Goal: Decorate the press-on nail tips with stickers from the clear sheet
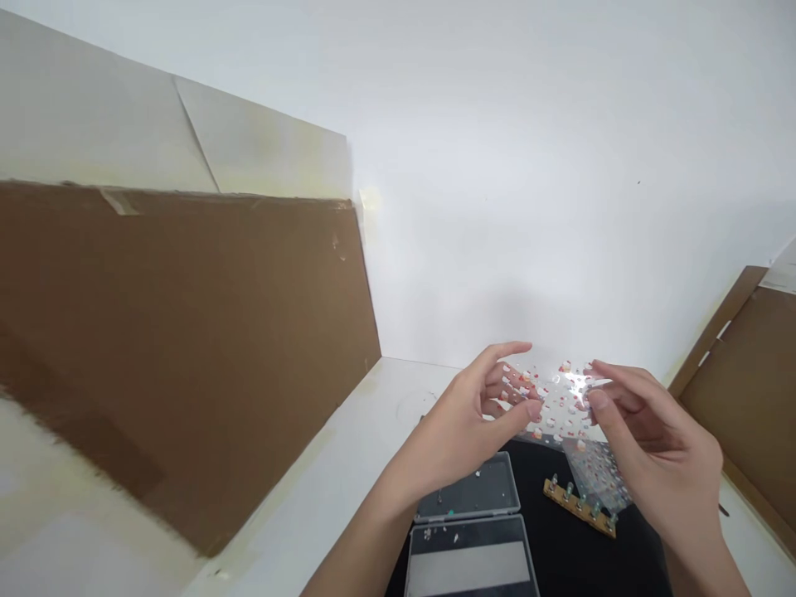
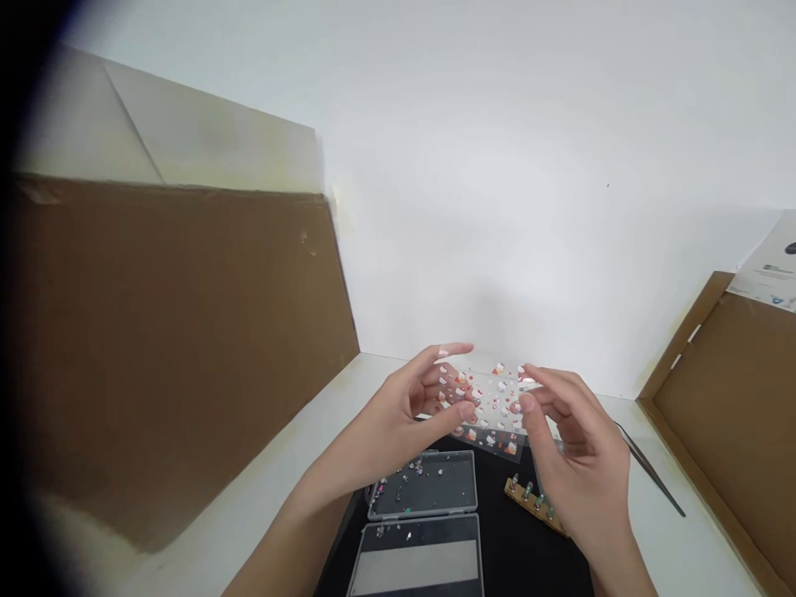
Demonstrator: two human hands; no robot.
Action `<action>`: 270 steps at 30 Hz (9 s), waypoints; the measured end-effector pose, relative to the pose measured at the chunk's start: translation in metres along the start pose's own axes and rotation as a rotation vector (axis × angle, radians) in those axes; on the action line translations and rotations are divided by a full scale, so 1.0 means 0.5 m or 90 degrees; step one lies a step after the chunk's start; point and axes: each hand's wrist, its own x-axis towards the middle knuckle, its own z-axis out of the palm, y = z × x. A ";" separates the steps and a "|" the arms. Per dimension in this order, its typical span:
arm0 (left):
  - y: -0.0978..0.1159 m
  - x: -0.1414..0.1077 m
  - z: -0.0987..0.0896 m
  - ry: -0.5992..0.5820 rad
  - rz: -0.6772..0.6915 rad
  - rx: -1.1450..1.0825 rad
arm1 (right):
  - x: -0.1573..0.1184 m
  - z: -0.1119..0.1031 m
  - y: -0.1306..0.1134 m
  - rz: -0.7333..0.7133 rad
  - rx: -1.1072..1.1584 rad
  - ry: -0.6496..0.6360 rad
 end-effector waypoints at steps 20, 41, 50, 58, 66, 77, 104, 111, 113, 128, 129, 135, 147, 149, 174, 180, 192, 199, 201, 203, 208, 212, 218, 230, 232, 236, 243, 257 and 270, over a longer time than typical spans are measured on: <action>0.000 0.007 0.004 -0.020 0.032 -0.096 | -0.010 -0.025 -0.015 -0.035 -0.045 -0.059; 0.009 0.004 0.009 -0.038 0.070 -0.044 | -0.005 -0.036 -0.029 -0.095 -0.188 -0.120; 0.006 0.001 0.013 -0.033 0.041 -0.064 | 0.000 -0.031 -0.041 -0.114 -0.196 -0.086; 0.003 0.003 0.019 -0.060 0.000 -0.139 | 0.004 -0.032 -0.042 -0.130 -0.200 -0.085; 0.012 0.007 0.020 -0.040 0.000 -0.149 | 0.005 -0.036 -0.041 -0.138 -0.194 -0.068; 0.011 0.005 0.019 -0.066 -0.028 -0.203 | 0.006 -0.035 -0.037 -0.096 -0.198 -0.056; -0.006 0.009 0.055 -0.040 0.113 -0.136 | 0.027 -0.049 -0.055 -0.206 -0.279 -0.157; -0.011 -0.005 0.053 -0.024 0.213 0.052 | 0.019 -0.062 -0.043 -0.209 -0.278 -0.178; -0.012 -0.004 0.053 -0.012 0.244 0.074 | 0.018 -0.062 -0.042 -0.212 -0.277 -0.180; -0.011 -0.003 0.038 -0.029 0.323 0.118 | 0.030 -0.057 -0.057 -0.230 -0.254 -0.188; -0.011 -0.003 0.038 -0.028 0.323 0.118 | 0.029 -0.056 -0.057 -0.228 -0.253 -0.188; -0.014 -0.002 0.038 -0.016 0.331 0.110 | 0.028 -0.054 -0.056 -0.230 -0.254 -0.182; -0.002 0.002 0.049 0.012 0.066 -0.113 | 0.021 -0.044 -0.049 -0.073 -0.160 -0.167; 0.000 0.008 0.048 0.004 0.002 -0.199 | 0.020 -0.044 -0.040 -0.005 -0.127 -0.175; -0.013 0.034 0.035 0.023 -0.031 -0.257 | 0.006 -0.052 0.004 0.144 -0.033 -0.059; -0.012 0.033 0.039 0.026 -0.041 -0.269 | 0.012 -0.056 0.016 0.189 0.017 -0.056; -0.012 0.031 0.041 -0.069 -0.079 -0.260 | 0.013 -0.048 -0.028 0.111 -0.118 0.130; -0.016 0.031 0.041 -0.059 -0.065 -0.247 | 0.008 -0.055 -0.024 0.149 -0.134 0.163; -0.016 0.031 0.040 -0.067 -0.060 -0.246 | 0.009 -0.056 -0.020 0.151 -0.133 0.169; -0.018 0.030 0.038 -0.074 -0.053 -0.244 | 0.009 -0.055 -0.017 0.151 -0.131 0.171; -0.025 0.030 0.033 -0.076 -0.037 -0.238 | 0.011 -0.053 -0.016 0.155 -0.125 0.178; -0.026 0.032 0.031 -0.070 -0.042 -0.228 | 0.011 -0.048 -0.023 0.171 -0.134 0.198; -0.020 0.032 0.031 -0.056 -0.041 -0.243 | 0.009 -0.050 -0.028 0.129 -0.105 0.176; -0.014 0.036 0.034 0.038 0.003 -0.256 | 0.009 -0.065 -0.013 0.005 -0.032 -0.039; -0.012 0.036 0.034 0.047 0.010 -0.251 | 0.007 -0.061 -0.013 0.003 -0.040 -0.030; -0.009 0.035 0.035 0.055 0.015 -0.244 | 0.005 -0.054 -0.020 -0.012 -0.042 -0.015; -0.007 0.033 0.038 0.071 0.019 -0.247 | 0.001 -0.065 -0.002 -0.043 -0.058 -0.060; -0.031 0.039 0.077 -0.072 0.041 -0.451 | -0.002 -0.068 0.001 -0.057 -0.083 -0.093; -0.032 0.035 0.105 -0.019 0.019 -0.414 | 0.017 -0.059 -0.037 -0.131 -0.109 -0.103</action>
